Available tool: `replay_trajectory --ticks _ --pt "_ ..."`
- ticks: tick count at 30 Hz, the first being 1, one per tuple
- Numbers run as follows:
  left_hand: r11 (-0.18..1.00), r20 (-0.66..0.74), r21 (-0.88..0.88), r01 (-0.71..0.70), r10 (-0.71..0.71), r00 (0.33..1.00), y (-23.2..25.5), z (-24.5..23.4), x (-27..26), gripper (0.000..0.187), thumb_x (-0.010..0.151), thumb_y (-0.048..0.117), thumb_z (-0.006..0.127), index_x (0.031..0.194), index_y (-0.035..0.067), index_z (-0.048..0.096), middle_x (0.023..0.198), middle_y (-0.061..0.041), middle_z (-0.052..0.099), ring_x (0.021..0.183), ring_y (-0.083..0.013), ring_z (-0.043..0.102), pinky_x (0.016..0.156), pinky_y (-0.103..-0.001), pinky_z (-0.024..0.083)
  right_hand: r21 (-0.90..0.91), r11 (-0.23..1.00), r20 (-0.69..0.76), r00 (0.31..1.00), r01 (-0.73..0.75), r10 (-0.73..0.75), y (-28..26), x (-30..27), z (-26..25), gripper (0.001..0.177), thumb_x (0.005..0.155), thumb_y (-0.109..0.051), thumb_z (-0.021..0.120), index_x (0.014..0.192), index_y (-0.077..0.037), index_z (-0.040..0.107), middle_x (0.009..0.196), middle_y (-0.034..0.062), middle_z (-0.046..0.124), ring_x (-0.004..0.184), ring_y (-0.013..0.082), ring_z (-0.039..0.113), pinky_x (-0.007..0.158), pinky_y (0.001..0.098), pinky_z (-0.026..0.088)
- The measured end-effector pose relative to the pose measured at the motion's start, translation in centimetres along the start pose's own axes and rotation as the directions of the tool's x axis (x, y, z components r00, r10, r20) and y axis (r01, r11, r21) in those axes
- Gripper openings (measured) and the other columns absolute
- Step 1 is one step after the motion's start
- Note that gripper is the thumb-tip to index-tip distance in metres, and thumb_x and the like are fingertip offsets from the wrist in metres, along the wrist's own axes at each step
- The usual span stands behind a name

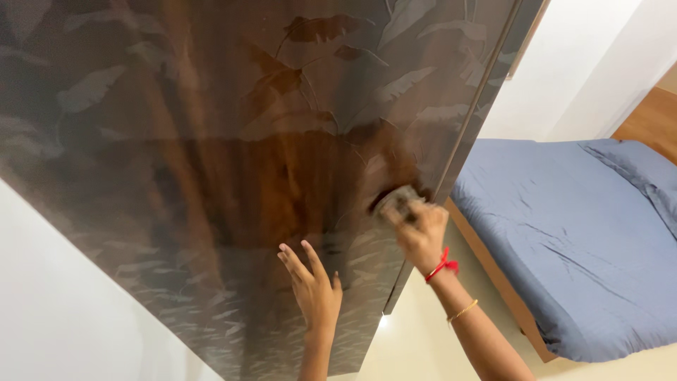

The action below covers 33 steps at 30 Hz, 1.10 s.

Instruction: The person pours liquid from a clear bottle onto a cloth and wipes the surface of a dark brown cabinet with a leaf pattern. They repeatedly rub the same area with the cloth, occasionally switching hands, while standing in a bedroom next to a bed.

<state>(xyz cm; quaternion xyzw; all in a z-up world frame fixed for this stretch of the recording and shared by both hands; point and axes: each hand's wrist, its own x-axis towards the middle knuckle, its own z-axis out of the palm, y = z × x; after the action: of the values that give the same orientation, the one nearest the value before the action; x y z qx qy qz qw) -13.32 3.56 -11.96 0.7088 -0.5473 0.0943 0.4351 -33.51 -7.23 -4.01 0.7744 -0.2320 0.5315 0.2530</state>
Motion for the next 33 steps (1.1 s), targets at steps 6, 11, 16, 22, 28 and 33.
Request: replay_trajectory --ticks 6,11,16,22,28,33 --pt "0.992 0.072 0.113 0.05 -0.058 0.996 0.2 0.3 0.1 0.102 0.075 0.018 0.083 0.153 -0.002 0.021 0.159 -0.039 0.0 0.147 -0.0582 0.019 0.101 -0.054 0.05 -0.004 0.968 -0.145 0.957 -0.253 0.249 0.4 2.0 0.1 0.033 0.089 0.0 0.077 0.12 -0.007 0.074 0.111 0.0182 0.056 0.099 0.0344 0.058 0.082 0.0402 0.051" --pt "0.984 0.062 0.174 0.024 -0.035 0.997 0.0 0.3 0.1 0.099 0.076 0.018 0.083 0.152 -0.003 0.024 0.158 -0.039 0.003 0.146 -0.0576 0.021 0.101 -0.055 0.051 0.038 0.977 0.055 0.977 -0.208 0.205 -1.9 -0.9 -0.3 0.036 0.081 0.0 0.079 0.114 -0.015 0.079 0.104 0.0135 0.061 0.082 0.0238 0.061 0.065 0.0372 0.052" --pt "0.971 -0.009 0.239 -0.011 0.013 1.0 -0.2 0.9 0.1 0.091 0.079 0.016 0.079 0.152 -0.003 0.028 0.159 -0.039 0.008 0.146 -0.0559 0.025 0.1 -0.054 0.052 0.058 0.942 -0.15 0.93 -0.332 0.337 1.5 3.2 -1.3 0.039 0.088 0.005 0.077 0.124 -0.013 0.075 0.113 0.0155 0.059 0.085 0.022 0.061 0.068 0.0337 0.053" --pt "0.95 -0.011 0.313 -0.008 0.013 1.0 -0.5 1.0 -0.2 0.079 0.083 0.013 0.072 0.151 -0.001 0.034 0.158 -0.038 0.016 0.145 -0.0539 0.03 0.096 -0.051 0.055 0.068 0.962 0.043 0.964 -0.264 0.262 -4.2 -1.3 0.4 0.041 0.081 0.003 0.079 0.117 -0.016 0.079 0.106 0.0124 0.063 0.081 0.0231 0.063 0.066 0.0344 0.053" --pt "0.895 -0.082 0.445 -0.039 0.084 0.993 -0.7 1.0 -0.4 0.065 0.088 0.005 0.062 0.149 0.001 0.041 0.156 -0.038 0.026 0.141 -0.0517 0.039 0.087 -0.048 0.06 0.1 0.931 -0.108 0.926 -0.351 0.361 0.0 1.3 -0.8 0.042 0.088 0.008 0.075 0.123 -0.016 0.076 0.106 0.0127 0.058 0.081 0.02 0.061 0.063 0.0328 0.052" --pt "0.875 -0.081 0.483 -0.041 0.092 0.992 -0.9 1.0 -0.4 0.063 0.088 0.0 0.061 0.149 0.003 0.044 0.157 -0.035 0.028 0.141 -0.05 0.042 0.087 -0.045 0.061 0.051 0.955 -0.078 0.953 -0.291 0.294 -3.2 -0.5 0.6 0.047 0.08 0.008 0.074 0.121 -0.015 0.077 0.102 0.0122 0.057 0.078 0.0235 0.06 0.063 0.0342 0.051"
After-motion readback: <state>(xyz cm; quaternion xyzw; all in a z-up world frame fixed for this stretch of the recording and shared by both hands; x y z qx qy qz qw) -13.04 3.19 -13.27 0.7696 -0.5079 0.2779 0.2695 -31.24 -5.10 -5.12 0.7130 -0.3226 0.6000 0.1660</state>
